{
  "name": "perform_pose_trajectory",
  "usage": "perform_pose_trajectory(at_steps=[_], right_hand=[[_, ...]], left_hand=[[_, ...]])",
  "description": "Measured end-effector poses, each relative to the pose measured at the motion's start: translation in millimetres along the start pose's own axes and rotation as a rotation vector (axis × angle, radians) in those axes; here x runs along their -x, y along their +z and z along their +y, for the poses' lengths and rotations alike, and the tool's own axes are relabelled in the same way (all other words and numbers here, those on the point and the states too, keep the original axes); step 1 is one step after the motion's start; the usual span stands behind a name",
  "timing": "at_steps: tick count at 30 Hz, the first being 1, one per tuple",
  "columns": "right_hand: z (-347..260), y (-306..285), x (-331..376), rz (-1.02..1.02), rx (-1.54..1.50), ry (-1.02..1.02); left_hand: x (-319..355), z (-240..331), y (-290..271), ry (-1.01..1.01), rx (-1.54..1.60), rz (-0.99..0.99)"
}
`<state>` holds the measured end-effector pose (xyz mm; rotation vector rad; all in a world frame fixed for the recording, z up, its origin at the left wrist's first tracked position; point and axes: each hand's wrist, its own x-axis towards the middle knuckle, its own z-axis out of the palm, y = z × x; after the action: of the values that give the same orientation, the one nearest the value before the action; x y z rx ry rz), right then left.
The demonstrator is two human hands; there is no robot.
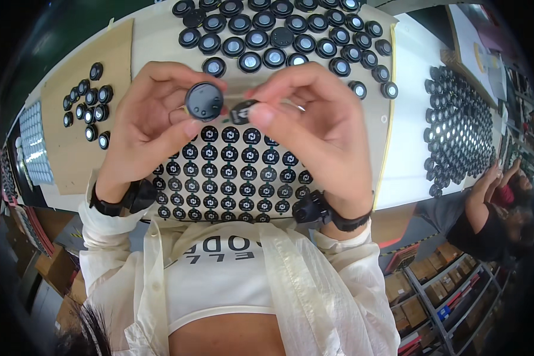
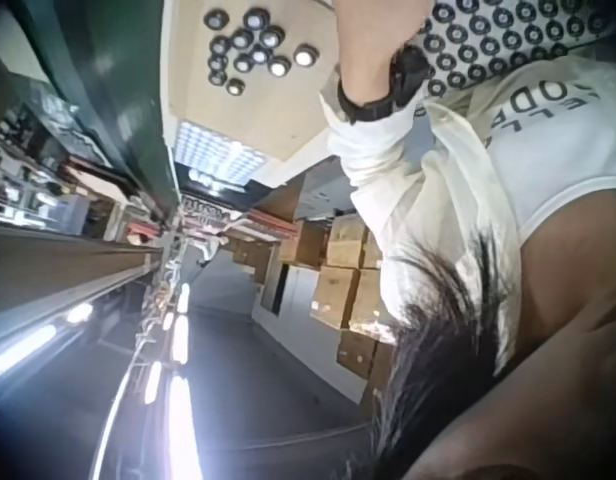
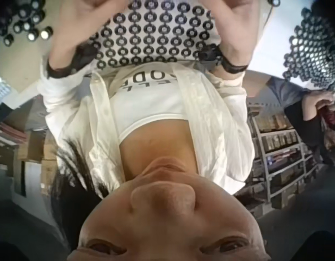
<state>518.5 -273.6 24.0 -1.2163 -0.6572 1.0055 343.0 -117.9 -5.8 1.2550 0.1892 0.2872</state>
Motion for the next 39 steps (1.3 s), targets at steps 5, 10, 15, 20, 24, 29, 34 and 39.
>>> perform_pose_trajectory(at_steps=[5,10,15,20,24,29,34,39], right_hand=[[13,11,-7,-0.058,-0.088,0.082],[11,11,-12,-0.043,-0.087,0.098],[19,16,-11,0.010,-0.114,0.088],[25,21,-11,0.064,-0.004,0.011],[23,24,-11,0.087,-0.069,0.018],[25,20,-12,0.094,0.003,-0.018],[23,19,-13,0.095,-0.013,-0.011],[23,18,-13,0.083,0.005,-0.007]], left_hand=[[0,2,1,0.030,-0.056,0.113],[-2,-3,3,0.068,-0.122,0.148],[-1,1,8,-0.040,-0.275,0.218],[-3,-4,10,0.039,-0.282,0.213],[-3,-3,16,0.046,-0.125,0.251],[-1,-1,15,0.003,-0.117,0.245],[0,0,15,-0.039,-0.130,0.241],[0,-1,16,-0.008,-0.156,0.244]])
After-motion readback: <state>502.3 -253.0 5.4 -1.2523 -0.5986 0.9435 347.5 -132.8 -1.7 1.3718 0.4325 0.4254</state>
